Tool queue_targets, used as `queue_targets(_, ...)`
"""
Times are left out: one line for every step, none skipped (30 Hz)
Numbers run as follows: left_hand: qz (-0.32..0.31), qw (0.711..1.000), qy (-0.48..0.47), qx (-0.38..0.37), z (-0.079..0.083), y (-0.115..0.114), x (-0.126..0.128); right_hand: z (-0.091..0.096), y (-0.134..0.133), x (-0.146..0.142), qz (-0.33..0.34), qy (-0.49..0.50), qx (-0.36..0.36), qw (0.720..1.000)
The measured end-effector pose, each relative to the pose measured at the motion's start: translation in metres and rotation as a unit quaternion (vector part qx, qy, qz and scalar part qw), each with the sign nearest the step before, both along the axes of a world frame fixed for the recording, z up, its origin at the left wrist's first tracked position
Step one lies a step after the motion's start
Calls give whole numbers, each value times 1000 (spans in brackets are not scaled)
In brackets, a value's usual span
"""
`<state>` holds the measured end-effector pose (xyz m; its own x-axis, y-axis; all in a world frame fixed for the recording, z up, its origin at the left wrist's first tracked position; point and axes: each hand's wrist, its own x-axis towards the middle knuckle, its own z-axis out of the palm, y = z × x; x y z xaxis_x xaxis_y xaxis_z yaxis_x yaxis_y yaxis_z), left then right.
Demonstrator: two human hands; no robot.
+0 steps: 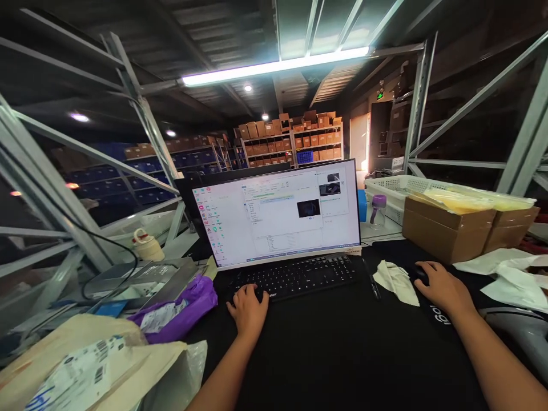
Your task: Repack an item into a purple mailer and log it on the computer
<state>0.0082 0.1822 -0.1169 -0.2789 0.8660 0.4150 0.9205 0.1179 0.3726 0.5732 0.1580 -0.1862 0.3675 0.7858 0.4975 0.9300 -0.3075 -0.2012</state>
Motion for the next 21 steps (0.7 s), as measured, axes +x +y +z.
queue_targets(-1, 1000, 2, 0, 0, 1, -1, 5, -3, -4, 3, -3, -17, 1000)
queue_targets(-3, 1000, 4, 0, -1, 1, -1, 9, -6, -8, 9, -7, -34, 999)
queue_targets(-5, 1000, 6, 0, -1, 2, -2, 14, -8, -13, 10, -8, -47, 999)
queue_targets(-7, 1000, 9, 0, -1, 2, -2, 18, -11, -17, 9, -9, -52, 999)
queue_targets(-9, 1000, 12, -1, -1, 2, -2, 21, -13, -21, 10, -12, -55, 998)
queue_targets(-11, 1000, 14, -1, -1, 2, -3, 24, -14, -24, 11, -15, -54, 998)
queue_targets(-13, 1000, 16, -2, -1, 2, -3, 26, -16, -27, 13, -17, -53, 998)
queue_targets(-14, 1000, 17, -3, 0, 2, -3, 27, -17, -29, 14, -20, -52, 998)
queue_targets(-15, 1000, 19, -4, 0, 1, -3, 28, -17, -30, 12, -20, -53, 998)
queue_targets(-16, 1000, 21, -5, 0, 1, -3, 29, -18, -31, 10, -20, -56, 998)
queue_targets(-16, 1000, 22, -6, 1, 1, -3, 29, -18, -32, 6, -20, -61, 998)
queue_targets(-16, 1000, 23, -7, 1, 0, -3, 30, -18, -32, 3, -18, -65, 998)
queue_targets(-16, 1000, 25, -8, 0, 0, -4, 30, -19, -32, 1, -17, -68, 998)
queue_targets(-15, 1000, 26, -8, 0, 1, -4, 31, -19, -32, 1, -14, -70, 997)
queue_targets(-15, 999, 28, -8, -1, 1, -4, 31, -19, -32, 1, -11, -72, 997)
queue_targets(-16, 999, 31, -8, -1, 2, -5, 32, -20, -32, 1, -6, -74, 997)
queue_targets(-16, 999, 33, -6, -2, 2, -5, 32, -20, -32, 1, -3, -76, 997)
queue_targets(-17, 999, 36, -4, -3, 3, -6, 32, -20, -32, 2, -1, -76, 997)
queue_targets(-19, 999, 40, -1, -4, 3, -7, 32, -20, -32, 4, -1, -74, 997)
queue_targets(-21, 999, 44, 3, -5, 4, -7, 32, -20, -31, 8, -2, -71, 997)
queue_targets(-24, 998, 49, 7, -6, 4, -8, 31, -20, -30, 12, -3, -66, 998)
